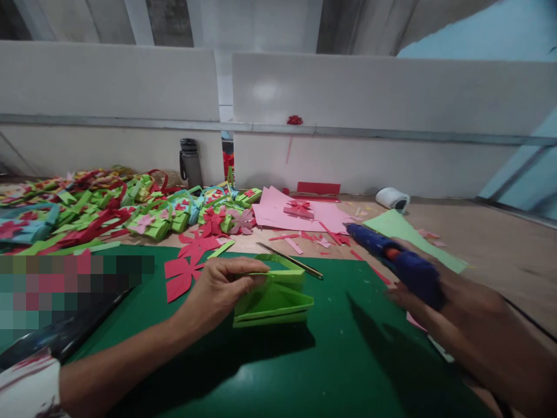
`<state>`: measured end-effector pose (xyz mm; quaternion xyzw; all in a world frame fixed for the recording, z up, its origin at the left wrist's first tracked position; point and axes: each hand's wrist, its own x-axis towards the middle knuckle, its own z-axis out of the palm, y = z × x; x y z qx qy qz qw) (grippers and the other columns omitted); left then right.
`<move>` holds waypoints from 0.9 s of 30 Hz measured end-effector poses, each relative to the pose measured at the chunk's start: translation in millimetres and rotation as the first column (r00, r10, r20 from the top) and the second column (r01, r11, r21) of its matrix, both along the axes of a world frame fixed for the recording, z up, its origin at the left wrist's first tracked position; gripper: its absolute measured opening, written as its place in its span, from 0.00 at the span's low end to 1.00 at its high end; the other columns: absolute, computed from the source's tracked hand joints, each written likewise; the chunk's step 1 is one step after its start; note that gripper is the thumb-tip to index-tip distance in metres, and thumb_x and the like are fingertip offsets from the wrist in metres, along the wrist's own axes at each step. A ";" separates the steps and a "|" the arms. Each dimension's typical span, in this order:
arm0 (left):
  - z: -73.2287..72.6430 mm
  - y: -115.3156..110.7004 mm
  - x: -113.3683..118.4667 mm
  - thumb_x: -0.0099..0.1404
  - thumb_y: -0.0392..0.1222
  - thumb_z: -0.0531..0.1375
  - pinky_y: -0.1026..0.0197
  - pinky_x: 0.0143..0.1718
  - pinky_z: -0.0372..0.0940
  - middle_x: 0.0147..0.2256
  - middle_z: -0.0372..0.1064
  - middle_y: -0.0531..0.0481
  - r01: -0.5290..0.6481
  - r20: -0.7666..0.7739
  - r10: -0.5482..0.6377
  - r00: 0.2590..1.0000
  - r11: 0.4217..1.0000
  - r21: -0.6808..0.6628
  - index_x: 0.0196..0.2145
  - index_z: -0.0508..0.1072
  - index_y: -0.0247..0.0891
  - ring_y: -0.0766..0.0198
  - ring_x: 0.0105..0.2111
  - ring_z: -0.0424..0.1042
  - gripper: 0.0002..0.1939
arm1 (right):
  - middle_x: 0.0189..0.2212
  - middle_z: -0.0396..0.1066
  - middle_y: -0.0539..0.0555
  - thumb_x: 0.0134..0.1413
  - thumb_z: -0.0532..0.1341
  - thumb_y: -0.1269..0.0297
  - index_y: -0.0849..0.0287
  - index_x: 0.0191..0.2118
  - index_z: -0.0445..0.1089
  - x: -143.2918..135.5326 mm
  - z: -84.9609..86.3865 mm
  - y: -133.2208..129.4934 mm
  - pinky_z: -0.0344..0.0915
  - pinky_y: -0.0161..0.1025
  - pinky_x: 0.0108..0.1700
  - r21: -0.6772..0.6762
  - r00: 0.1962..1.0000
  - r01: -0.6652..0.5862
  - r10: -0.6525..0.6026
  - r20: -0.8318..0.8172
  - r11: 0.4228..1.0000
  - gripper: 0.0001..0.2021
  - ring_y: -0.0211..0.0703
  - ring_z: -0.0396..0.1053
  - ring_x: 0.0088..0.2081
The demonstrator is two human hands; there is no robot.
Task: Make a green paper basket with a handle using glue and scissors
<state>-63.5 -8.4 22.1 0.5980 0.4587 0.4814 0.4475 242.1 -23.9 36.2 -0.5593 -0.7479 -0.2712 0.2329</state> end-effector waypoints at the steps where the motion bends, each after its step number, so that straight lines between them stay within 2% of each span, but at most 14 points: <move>1: 1.0 -0.7 0.4 0.51 0.34 0.63 0.69 0.32 0.66 0.33 0.77 0.49 -0.029 0.006 0.029 1.000 0.999 -0.014 0.30 0.80 0.36 0.65 0.33 0.73 0.07 | 0.38 0.75 0.60 0.59 0.48 0.54 0.61 0.58 0.57 -1.1 0.5 3.0 0.69 0.43 0.22 0.017 0.997 0.024 -0.025 0.076 1.000 0.25 0.52 0.74 0.28; 3: 3.2 -2.3 0.8 0.50 0.35 0.64 0.69 0.29 0.65 0.31 0.77 0.49 -0.072 0.031 0.073 0.997 0.997 -0.019 0.29 0.80 0.36 0.66 0.31 0.72 0.06 | 0.45 0.72 0.62 0.59 0.49 0.61 0.61 0.61 0.52 -3.5 -3.1 8.5 0.66 0.43 0.17 0.022 0.968 0.116 -0.118 0.220 0.993 0.25 0.52 0.74 0.28; 5: 5.4 -3.9 0.8 0.50 0.35 0.64 0.69 0.29 0.65 0.30 0.77 0.49 -0.083 0.060 0.082 0.995 0.997 0.007 0.28 0.80 0.35 0.66 0.30 0.72 0.05 | 0.48 0.69 0.62 0.58 0.50 0.69 0.59 0.60 0.55 -6.3 -10.5 13.3 0.64 0.41 0.15 -0.001 0.930 0.194 -0.183 0.319 0.981 0.23 0.52 0.74 0.30; 8: 7.0 -5.1 0.5 0.51 0.35 0.63 0.69 0.31 0.66 0.30 0.77 0.48 -0.058 0.085 0.052 0.995 0.996 0.069 0.27 0.79 0.35 0.65 0.31 0.72 0.04 | 0.45 0.70 0.65 0.54 0.48 0.79 0.58 0.55 0.62 -9.6 -24.2 20.4 0.64 0.40 0.17 -0.039 0.902 0.194 -0.163 0.399 0.980 0.23 0.51 0.73 0.32; 10: 6.4 -5.0 0.2 0.51 0.34 0.63 0.68 0.31 0.66 0.29 0.77 0.48 -0.047 0.089 0.038 0.995 0.993 0.110 0.26 0.79 0.34 0.65 0.32 0.73 0.04 | 0.42 0.71 0.65 0.54 0.49 0.79 0.57 0.54 0.64 -9.3 -34.3 25.8 0.63 0.39 0.17 -0.050 0.904 0.157 -0.123 0.409 0.986 0.23 0.51 0.73 0.31; 13: 3.6 -4.8 -0.2 0.53 0.33 0.62 0.68 0.33 0.68 0.31 0.77 0.48 -0.029 0.081 0.016 0.997 0.985 0.170 0.28 0.79 0.35 0.64 0.34 0.74 0.05 | 0.38 0.72 0.64 0.54 0.53 0.72 0.57 0.53 0.64 -5.5 -47.6 33.4 0.62 0.40 0.16 -0.066 0.922 0.067 -0.037 0.385 0.996 0.20 0.53 0.72 0.29; 15: 1.2 -5.1 -0.5 0.55 0.32 0.61 0.67 0.37 0.68 0.34 0.77 0.47 0.002 0.047 -0.013 0.999 0.974 0.227 0.31 0.79 0.35 0.64 0.36 0.74 0.07 | 0.36 0.73 0.63 0.53 0.55 0.68 0.60 0.49 0.67 -4.7 -50.1 35.3 0.65 0.44 0.17 -0.069 0.927 -0.010 0.035 0.374 0.998 0.17 0.56 0.72 0.29; 18: -2.7 -6.0 -0.6 0.56 0.29 0.58 0.66 0.43 0.67 0.37 0.77 0.46 0.068 -0.044 -0.056 0.997 0.943 0.327 0.34 0.79 0.35 0.64 0.40 0.74 0.11 | 0.35 0.73 0.63 0.54 0.55 0.63 0.61 0.40 0.70 -15.8 -37.0 28.9 0.68 0.54 0.28 -0.032 0.935 -0.184 0.185 0.302 0.982 0.11 0.59 0.71 0.32; 20: -5.2 -6.7 -0.1 0.57 0.27 0.58 0.67 0.45 0.67 0.39 0.77 0.46 0.093 -0.104 -0.058 0.993 0.922 0.376 0.36 0.78 0.34 0.64 0.42 0.74 0.12 | 0.39 0.72 0.62 0.57 0.54 0.61 0.61 0.45 0.67 -34.0 -19.5 19.7 0.68 0.53 0.39 0.008 0.922 -0.364 0.359 0.148 0.931 0.13 0.56 0.70 0.40; 22: -7.5 -7.6 1.1 0.57 0.27 0.57 0.67 0.45 0.67 0.40 0.76 0.45 0.110 -0.146 -0.054 0.988 0.905 0.411 0.38 0.78 0.33 0.64 0.42 0.74 0.12 | 0.42 0.70 0.60 0.57 0.56 0.63 0.60 0.46 0.65 -57.8 -2.0 10.2 0.65 0.50 0.46 0.021 0.866 -0.500 0.501 -0.016 0.866 0.13 0.52 0.67 0.45; 24: -9.0 -8.5 2.8 0.58 0.27 0.57 0.67 0.45 0.67 0.40 0.76 0.44 0.132 -0.163 -0.064 0.984 0.886 0.445 0.38 0.77 0.32 0.64 0.42 0.74 0.12 | 0.42 0.69 0.60 0.55 0.59 0.65 0.60 0.45 0.66 -81.6 9.8 3.5 0.63 0.49 0.48 0.071 0.802 -0.586 0.590 -0.095 0.807 0.12 0.50 0.66 0.45; 27: -10.5 -10.0 5.2 0.58 0.26 0.56 0.67 0.45 0.67 0.41 0.76 0.43 0.163 -0.166 -0.093 0.982 0.862 0.481 0.40 0.77 0.31 0.64 0.43 0.74 0.14 | 0.41 0.68 0.59 0.50 0.62 0.70 0.60 0.38 0.67 -108.1 13.3 0.8 0.59 0.53 0.49 0.067 0.721 -0.668 0.667 -0.188 0.741 0.07 0.52 0.64 0.46</move>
